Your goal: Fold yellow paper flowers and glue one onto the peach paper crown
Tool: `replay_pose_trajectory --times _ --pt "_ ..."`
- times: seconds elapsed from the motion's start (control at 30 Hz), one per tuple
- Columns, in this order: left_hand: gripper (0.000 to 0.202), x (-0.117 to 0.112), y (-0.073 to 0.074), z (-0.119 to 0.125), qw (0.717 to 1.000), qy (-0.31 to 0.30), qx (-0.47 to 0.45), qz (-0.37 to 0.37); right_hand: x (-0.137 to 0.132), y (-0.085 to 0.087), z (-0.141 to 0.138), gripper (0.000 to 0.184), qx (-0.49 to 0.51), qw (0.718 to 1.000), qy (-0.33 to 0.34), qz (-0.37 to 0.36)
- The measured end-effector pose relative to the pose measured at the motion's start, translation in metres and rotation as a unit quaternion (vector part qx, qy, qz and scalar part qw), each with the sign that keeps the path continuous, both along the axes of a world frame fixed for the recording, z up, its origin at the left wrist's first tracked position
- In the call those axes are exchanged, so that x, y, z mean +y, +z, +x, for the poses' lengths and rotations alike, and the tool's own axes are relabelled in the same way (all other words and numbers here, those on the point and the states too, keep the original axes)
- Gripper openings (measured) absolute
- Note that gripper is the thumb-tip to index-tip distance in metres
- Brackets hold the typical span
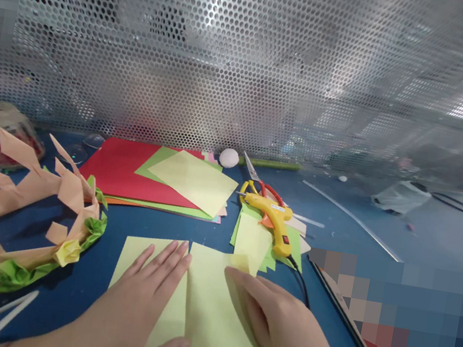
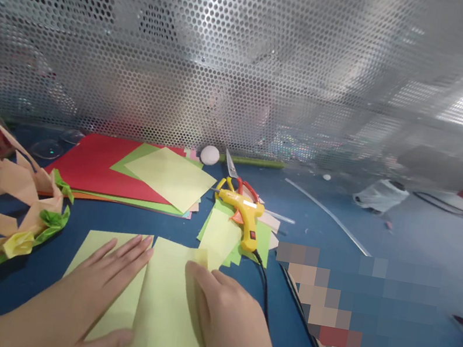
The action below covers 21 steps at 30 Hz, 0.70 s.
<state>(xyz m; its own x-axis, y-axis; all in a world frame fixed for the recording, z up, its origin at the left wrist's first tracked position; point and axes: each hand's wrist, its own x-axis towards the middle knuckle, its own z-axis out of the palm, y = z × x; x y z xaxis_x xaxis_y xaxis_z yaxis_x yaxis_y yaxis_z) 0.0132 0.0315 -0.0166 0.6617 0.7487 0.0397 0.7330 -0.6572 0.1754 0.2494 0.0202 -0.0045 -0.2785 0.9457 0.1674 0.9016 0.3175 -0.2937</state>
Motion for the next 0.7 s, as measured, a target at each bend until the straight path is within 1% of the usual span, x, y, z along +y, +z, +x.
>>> replay_pose_trajectory --times 0.07,0.17,0.33,0.4,0.5,0.6,0.7 --pt "0.068 -0.002 0.001 0.001 1.000 0.001 0.004 0.016 0.000 0.000 0.000 0.043 0.002 1.000 -0.005 -0.006" --pt "0.060 -0.005 0.004 0.004 0.999 0.018 0.001 0.044 0.000 -0.001 0.000 0.043 0.004 1.000 -0.012 -0.014" --pt "0.054 -0.006 0.006 0.005 0.998 0.015 -0.006 0.060 -0.001 -0.001 -0.001 0.043 0.005 1.000 -0.017 -0.023" --pt "0.053 -0.006 0.003 0.004 0.998 0.015 -0.009 0.067 -0.001 0.000 -0.001 0.042 0.005 0.999 -0.019 -0.027" --pt "0.051 -0.005 -0.006 0.001 0.996 0.013 -0.007 0.090 -0.002 0.000 -0.001 0.042 0.005 0.999 -0.020 -0.034" --pt "0.051 -0.004 -0.013 -0.001 0.992 -0.016 -0.016 0.121 -0.003 0.000 -0.001 0.042 0.005 0.999 -0.025 -0.042" --pt "0.051 -0.005 -0.014 -0.001 0.992 -0.013 -0.009 0.127 -0.002 -0.001 -0.001 0.041 0.006 0.998 -0.029 -0.053"
